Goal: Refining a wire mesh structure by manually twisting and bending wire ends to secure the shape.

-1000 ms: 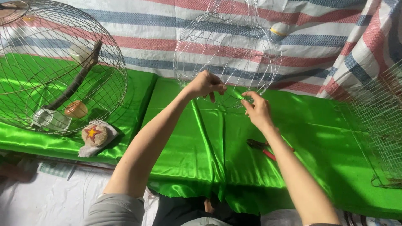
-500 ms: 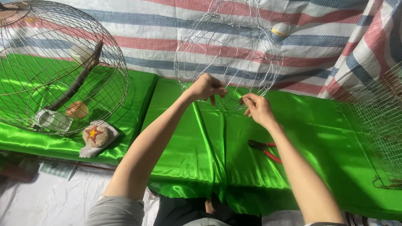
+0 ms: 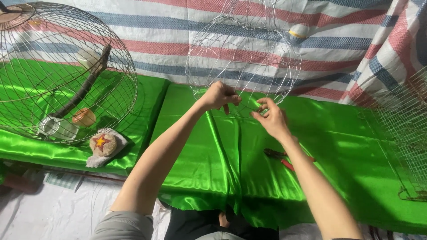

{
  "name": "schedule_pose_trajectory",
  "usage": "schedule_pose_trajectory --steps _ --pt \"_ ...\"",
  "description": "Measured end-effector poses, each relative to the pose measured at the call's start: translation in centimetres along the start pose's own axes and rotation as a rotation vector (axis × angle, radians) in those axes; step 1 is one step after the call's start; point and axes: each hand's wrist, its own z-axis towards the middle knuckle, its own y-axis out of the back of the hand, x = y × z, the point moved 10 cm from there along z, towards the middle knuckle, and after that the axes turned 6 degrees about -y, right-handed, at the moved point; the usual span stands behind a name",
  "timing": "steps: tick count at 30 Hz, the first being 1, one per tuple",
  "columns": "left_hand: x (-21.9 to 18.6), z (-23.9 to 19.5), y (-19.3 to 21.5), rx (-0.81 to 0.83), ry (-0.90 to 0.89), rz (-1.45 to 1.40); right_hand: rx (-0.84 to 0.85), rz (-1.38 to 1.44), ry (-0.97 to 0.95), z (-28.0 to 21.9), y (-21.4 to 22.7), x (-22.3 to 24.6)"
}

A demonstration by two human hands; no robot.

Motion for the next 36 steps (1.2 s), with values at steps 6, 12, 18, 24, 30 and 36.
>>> schedule_pose_trajectory --steps 6,12,18,24,30,36 --pt "-0.2 -0.4 -0.6 0.006 0.01 0.016 -0.167 -0.389 -0.025 -0.9 -0.1 0.5" --pt "-0.8 -0.7 -0.5 -0.001 -0.011 0.018 -0.198 -0.477 -0.038 -0.5 -1.2 -1.4" --pt "-0.8 -0.7 -0.9 -0.014 0.02 0.025 -0.24 -0.493 -0.084 -1.0 -1.3 -1.6" --pt "-1.2 -0.7 -1.1 -0.016 0.007 0.028 -0.281 -0.458 -0.117 -1.0 -1.1 -2.6" --pt "-1.6 -0.9 -1.1 -0.033 0.013 0.045 -0.285 -0.499 -0.104 -1.1 -1.0 -3.2" --pt "-1.1 -0.8 -0.9 -0.044 -0.013 0.052 -0.256 -0.308 -0.102 -3.1 -0.4 0.7"
